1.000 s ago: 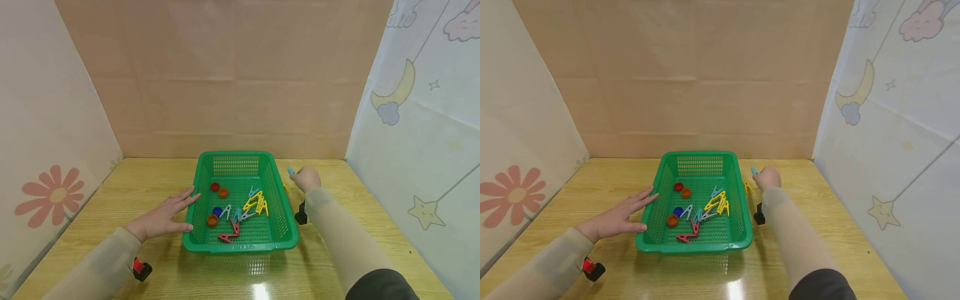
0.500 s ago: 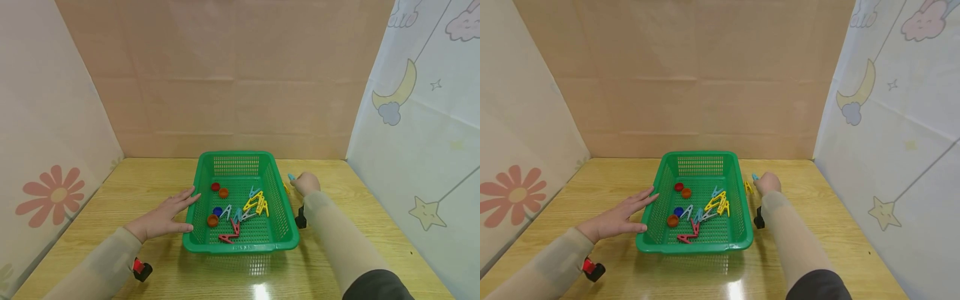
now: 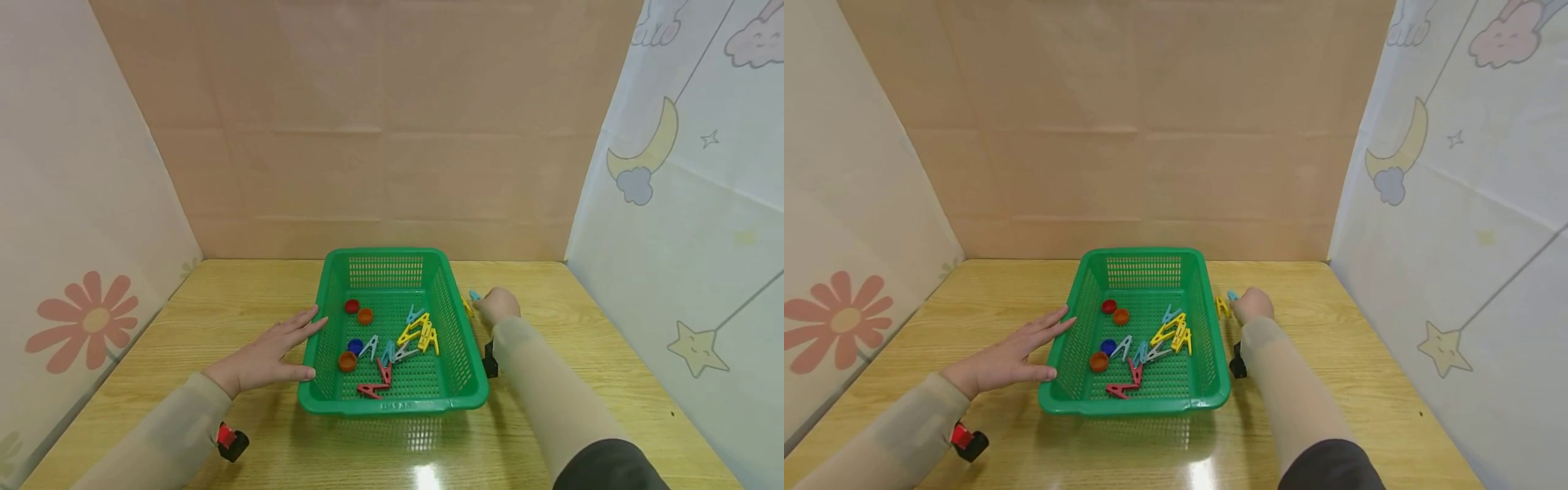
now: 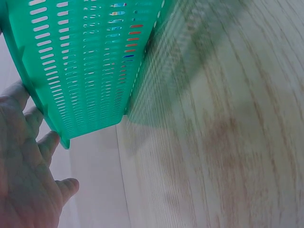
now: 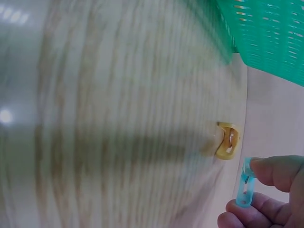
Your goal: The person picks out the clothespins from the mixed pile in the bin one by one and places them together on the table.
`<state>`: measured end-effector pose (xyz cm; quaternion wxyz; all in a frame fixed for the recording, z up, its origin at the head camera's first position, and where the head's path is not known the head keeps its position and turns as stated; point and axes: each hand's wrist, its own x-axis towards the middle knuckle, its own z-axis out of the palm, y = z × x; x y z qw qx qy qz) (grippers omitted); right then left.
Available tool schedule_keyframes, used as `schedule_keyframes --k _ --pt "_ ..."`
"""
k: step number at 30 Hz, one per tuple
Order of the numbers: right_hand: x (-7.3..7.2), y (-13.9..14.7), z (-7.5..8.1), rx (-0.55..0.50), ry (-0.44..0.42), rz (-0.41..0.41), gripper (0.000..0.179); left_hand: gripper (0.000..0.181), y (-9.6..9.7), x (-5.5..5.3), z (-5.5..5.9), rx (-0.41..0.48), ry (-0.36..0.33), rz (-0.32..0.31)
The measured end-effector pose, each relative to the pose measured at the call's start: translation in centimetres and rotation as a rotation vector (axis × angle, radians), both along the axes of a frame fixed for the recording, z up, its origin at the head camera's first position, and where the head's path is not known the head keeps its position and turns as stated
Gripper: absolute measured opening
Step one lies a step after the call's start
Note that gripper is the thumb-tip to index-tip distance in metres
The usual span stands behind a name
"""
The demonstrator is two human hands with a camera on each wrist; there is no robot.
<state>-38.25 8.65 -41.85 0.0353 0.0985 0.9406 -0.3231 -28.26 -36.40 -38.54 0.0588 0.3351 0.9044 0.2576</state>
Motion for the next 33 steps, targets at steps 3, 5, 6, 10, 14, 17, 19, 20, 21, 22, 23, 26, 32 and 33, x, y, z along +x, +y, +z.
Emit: schedule_keyframes --k 3,5,6,10,14,17,19,20,21,22,23,26,32,33 --pt "0.08 -0.06 -0.21 -0.006 -0.007 -0.003 0.031 0.083 0.00 0.01 0.03 0.003 -0.002 -0.002" --pt "0.12 -0.09 -0.33 -0.004 -0.018 -0.004 0.034 0.083 0.01 0.03 0.06 0.007 -0.004 -0.001" --pt "0.16 -0.10 -0.38 -0.002 -0.023 -0.005 0.037 0.083 0.01 0.03 0.08 0.008 -0.004 -0.001" --pt "0.21 0.00 -0.59 0.015 -0.029 0.000 0.037 0.083 0.05 0.06 0.14 0.010 -0.006 -0.001" --pt "0.16 0.18 -0.79 0.021 -0.041 0.000 0.037 0.083 0.14 0.13 0.23 0.009 -0.010 -0.002" --pt "0.08 0.25 -0.94 0.022 -0.053 -0.004 0.040 0.083 0.19 0.16 0.31 0.008 -0.012 -0.002" --pt "0.09 0.23 -0.96 0.030 -0.054 -0.002 0.039 0.083 0.19 0.14 0.33 0.005 -0.011 -0.002" --pt "0.09 0.21 -0.97 0.033 -0.054 -0.003 0.038 0.083 0.19 0.13 0.35 0.005 -0.014 -0.002" --pt "0.10 0.20 -0.98 0.037 -0.055 -0.002 0.038 0.083 0.18 0.12 0.37 0.003 -0.013 -0.003" --pt "0.10 0.18 -0.99 0.040 -0.054 -0.001 0.037 0.083 0.17 0.11 0.37 0.000 -0.012 -0.002" --pt "0.12 0.15 -0.98 0.043 -0.053 0.000 0.037 0.084 0.15 0.09 0.38 -0.002 -0.011 -0.001" --pt "0.09 0.09 -1.00 0.049 -0.048 0.001 0.035 0.084 0.14 0.10 0.43 -0.006 -0.014 0.001" --pt "-0.03 0.13 -1.00 0.060 -0.047 0.006 0.031 0.083 0.13 0.14 0.43 -0.006 -0.021 0.004" --pt "-0.04 0.14 -1.00 0.060 -0.051 0.008 0.031 0.083 0.13 0.15 0.44 -0.006 -0.022 0.004"
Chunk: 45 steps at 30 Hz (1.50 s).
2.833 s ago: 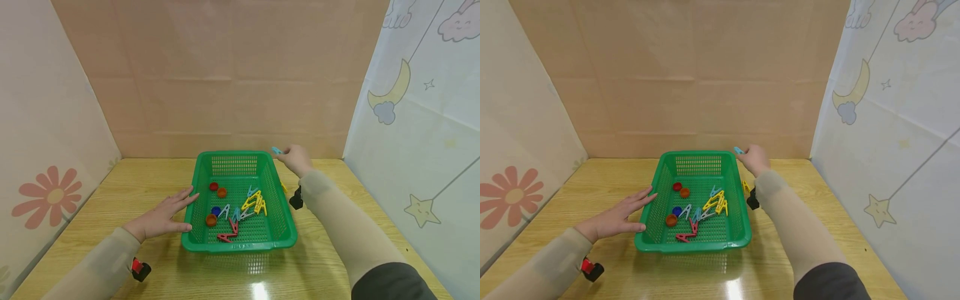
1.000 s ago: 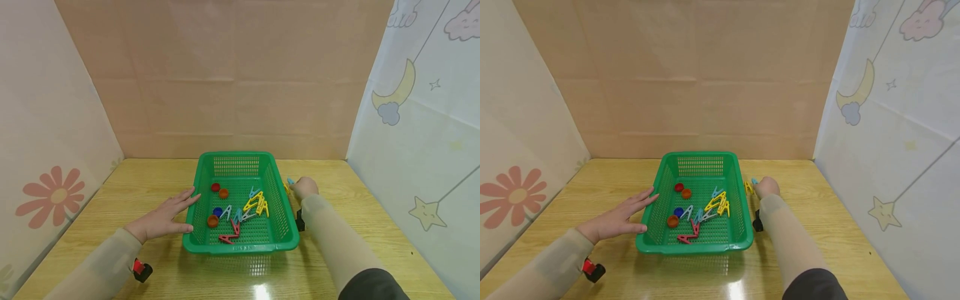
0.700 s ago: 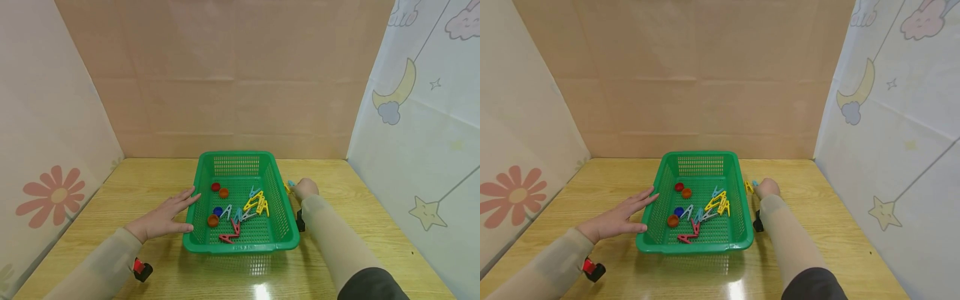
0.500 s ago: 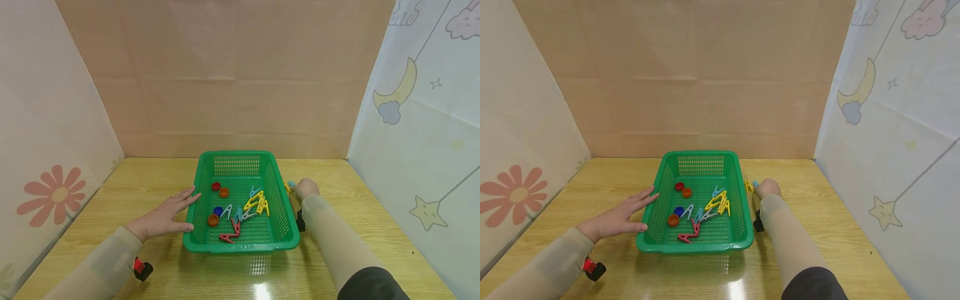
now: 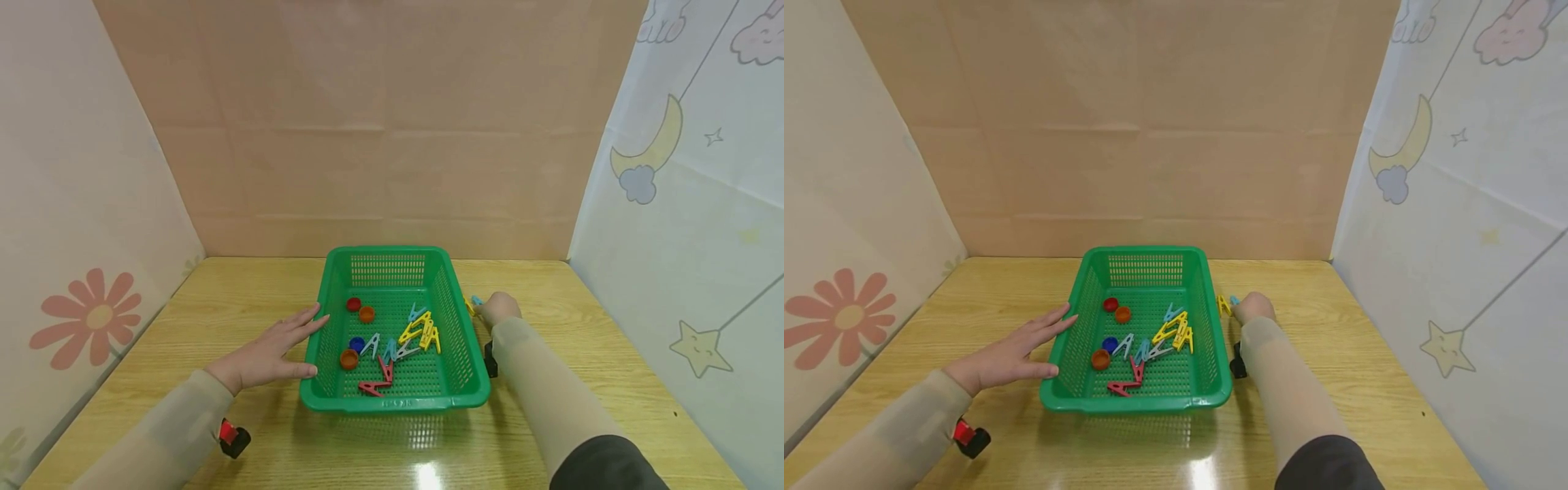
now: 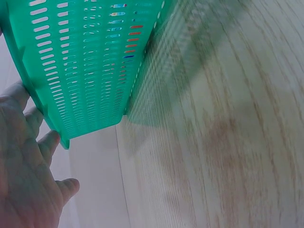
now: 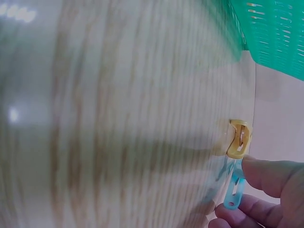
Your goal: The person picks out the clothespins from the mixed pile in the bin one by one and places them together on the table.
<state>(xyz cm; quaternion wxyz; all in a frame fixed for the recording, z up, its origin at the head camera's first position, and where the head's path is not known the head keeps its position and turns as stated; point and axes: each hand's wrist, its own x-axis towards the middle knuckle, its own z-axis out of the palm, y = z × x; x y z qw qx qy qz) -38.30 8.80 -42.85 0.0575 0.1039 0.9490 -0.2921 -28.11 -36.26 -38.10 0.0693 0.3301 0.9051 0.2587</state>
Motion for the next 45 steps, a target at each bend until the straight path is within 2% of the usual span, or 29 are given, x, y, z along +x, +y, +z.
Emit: schedule_keyframes --k 15,25,32,37,45 --pt "0.2 0.1 0.1 -0.022 -0.025 -0.005 0.036 0.083 0.1 0.0 0.1 0.008 -0.002 -0.009" --pt "0.5 0.4 0.6 0.010 -0.036 0.013 0.040 0.083 0.1 -0.1 0.0 -0.002 0.003 -0.007" --pt "0.9 0.7 2.5 0.037 0.019 0.031 0.036 0.084 0.1 -0.1 -0.1 0.001 -0.002 -0.008" --pt "0.7 1.0 3.8 0.067 0.047 0.065 0.044 0.083 0.1 0.0 0.0 0.005 -0.005 -0.004" --pt "0.3 0.9 6.1 0.026 0.086 0.080 0.048 0.083 0.1 0.1 0.1 0.002 0.001 -0.005"
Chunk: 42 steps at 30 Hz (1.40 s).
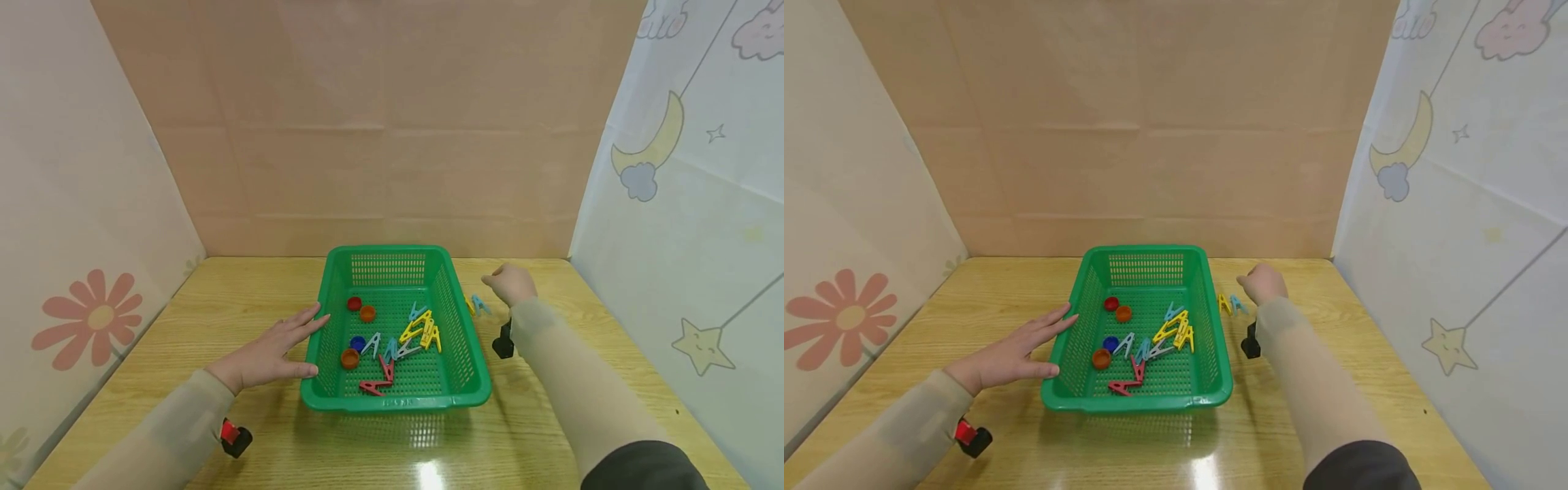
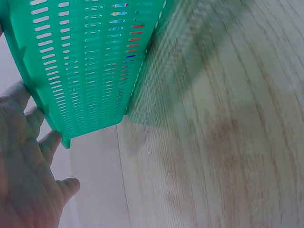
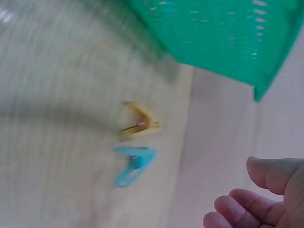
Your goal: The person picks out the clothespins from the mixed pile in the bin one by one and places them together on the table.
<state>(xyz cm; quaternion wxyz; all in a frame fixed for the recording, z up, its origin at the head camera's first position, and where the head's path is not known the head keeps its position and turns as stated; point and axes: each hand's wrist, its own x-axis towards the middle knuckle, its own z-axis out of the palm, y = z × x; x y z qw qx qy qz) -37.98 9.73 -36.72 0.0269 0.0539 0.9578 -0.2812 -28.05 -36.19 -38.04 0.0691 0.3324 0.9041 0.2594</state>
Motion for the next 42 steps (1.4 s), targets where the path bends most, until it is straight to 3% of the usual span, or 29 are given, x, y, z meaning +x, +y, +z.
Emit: schedule_keyframes --k 11,23,32,42 --pt "0.2 -1.8 4.2 -0.070 0.083 0.050 0.045 0.084 0.0 -0.1 -0.1 0.003 -0.003 0.002" --pt "0.9 -7.0 7.4 -0.122 0.185 0.129 0.041 0.084 0.0 -0.2 -0.2 0.014 0.001 -0.006" --pt "1.2 -11.1 7.5 -0.154 0.178 0.184 0.035 0.084 -0.1 -0.2 -0.4 0.009 0.008 0.003" --pt "0.9 -14.4 5.0 -0.120 0.135 0.262 0.034 0.083 0.0 -0.3 -0.5 0.012 0.010 0.008"
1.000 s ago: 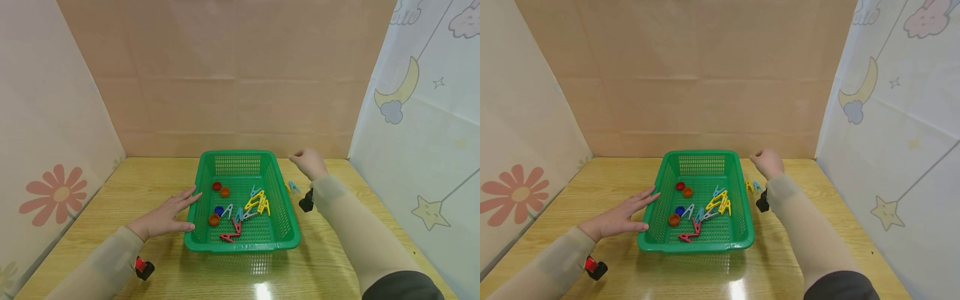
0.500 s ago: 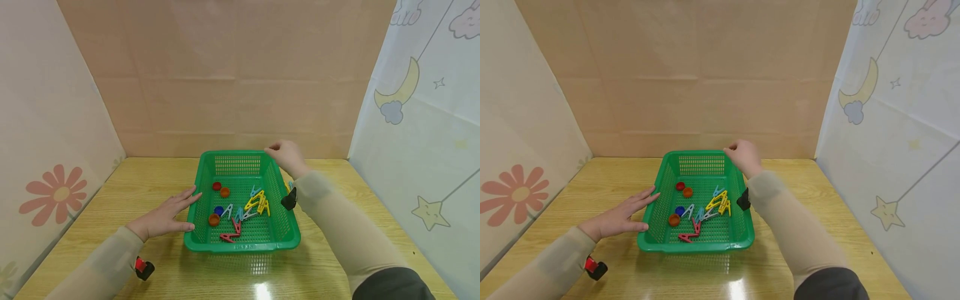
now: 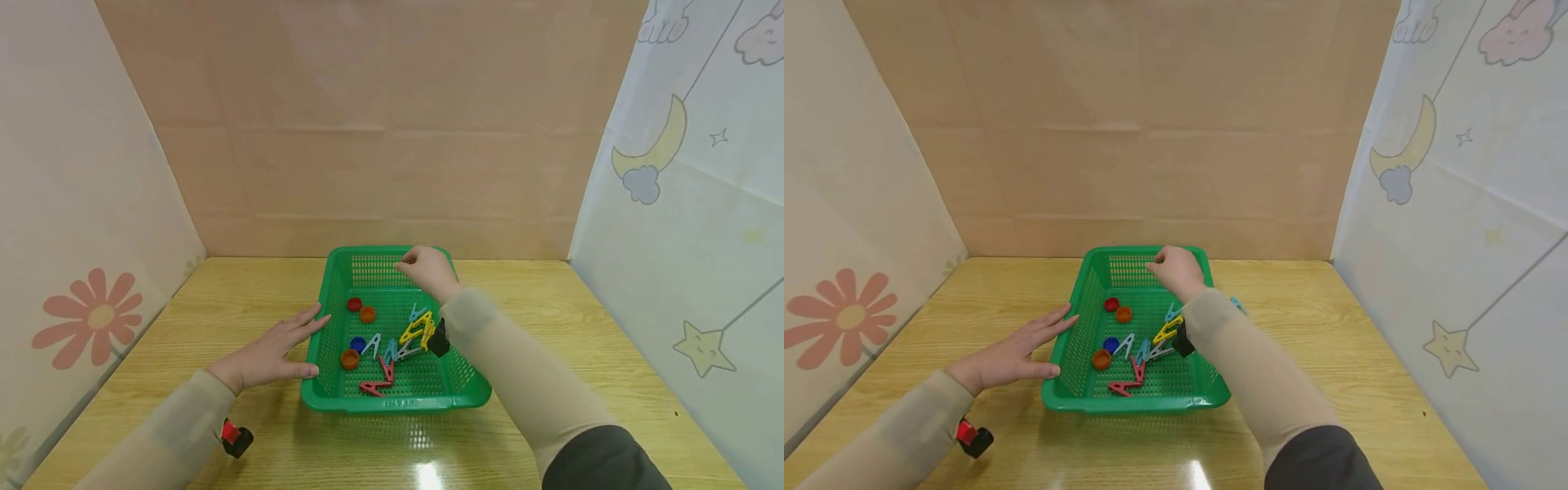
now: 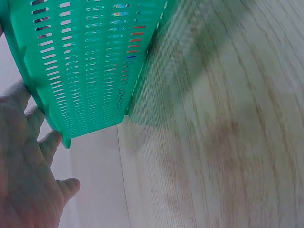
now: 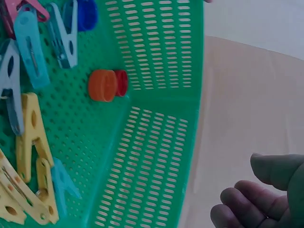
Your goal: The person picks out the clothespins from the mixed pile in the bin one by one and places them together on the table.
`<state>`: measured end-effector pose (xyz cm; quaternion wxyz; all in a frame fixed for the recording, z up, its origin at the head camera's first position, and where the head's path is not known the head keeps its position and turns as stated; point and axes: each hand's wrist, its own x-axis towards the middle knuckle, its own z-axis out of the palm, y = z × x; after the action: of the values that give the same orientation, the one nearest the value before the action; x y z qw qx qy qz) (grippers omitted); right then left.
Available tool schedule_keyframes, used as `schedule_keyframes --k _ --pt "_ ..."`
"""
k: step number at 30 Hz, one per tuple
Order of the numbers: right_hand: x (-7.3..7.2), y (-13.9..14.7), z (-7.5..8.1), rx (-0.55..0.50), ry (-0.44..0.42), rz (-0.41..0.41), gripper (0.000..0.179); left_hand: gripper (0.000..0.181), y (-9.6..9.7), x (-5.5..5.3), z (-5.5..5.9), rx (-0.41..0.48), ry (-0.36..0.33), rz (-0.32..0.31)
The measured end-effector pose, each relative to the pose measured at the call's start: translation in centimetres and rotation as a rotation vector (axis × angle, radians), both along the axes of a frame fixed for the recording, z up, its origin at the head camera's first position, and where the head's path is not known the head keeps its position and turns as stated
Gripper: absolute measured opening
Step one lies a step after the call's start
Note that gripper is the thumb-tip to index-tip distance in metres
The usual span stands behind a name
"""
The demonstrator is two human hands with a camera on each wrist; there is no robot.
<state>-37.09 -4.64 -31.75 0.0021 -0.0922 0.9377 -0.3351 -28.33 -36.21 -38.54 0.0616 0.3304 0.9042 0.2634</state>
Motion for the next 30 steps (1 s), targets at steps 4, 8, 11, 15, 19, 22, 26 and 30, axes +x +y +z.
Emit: schedule_keyframes --k 4,8,11,15,19,22,26,30 --pt "-0.1 -0.6 -1.4 0.011 -0.028 0.033 0.033 0.084 0.0 0.0 0.0 -0.003 -0.001 -0.003" --pt "-0.1 -0.7 -2.9 0.023 -0.063 0.061 0.032 0.084 0.1 0.0 0.0 0.000 0.002 -0.005" --pt "-0.2 -0.5 -4.0 0.060 -0.099 0.073 0.034 0.083 0.1 0.0 0.0 0.001 0.003 -0.004" --pt "-0.4 -0.5 -4.6 0.120 -0.132 0.099 0.036 0.083 0.1 -0.1 -0.1 -0.001 0.002 0.001" --pt "-0.6 -0.6 -5.0 0.182 -0.160 0.148 0.035 0.083 0.0 -0.1 0.0 -0.001 -0.001 0.004" --pt "-0.6 -0.7 -5.2 0.229 -0.190 0.171 0.035 0.083 0.0 -0.1 0.0 0.005 -0.007 0.001" --pt "-0.4 -0.8 -5.4 0.286 -0.209 0.182 0.034 0.083 0.0 0.0 0.1 0.008 -0.009 -0.001" --pt "-0.3 -0.9 -5.6 0.349 -0.243 0.194 0.030 0.083 0.0 0.0 0.0 0.009 -0.014 0.000"
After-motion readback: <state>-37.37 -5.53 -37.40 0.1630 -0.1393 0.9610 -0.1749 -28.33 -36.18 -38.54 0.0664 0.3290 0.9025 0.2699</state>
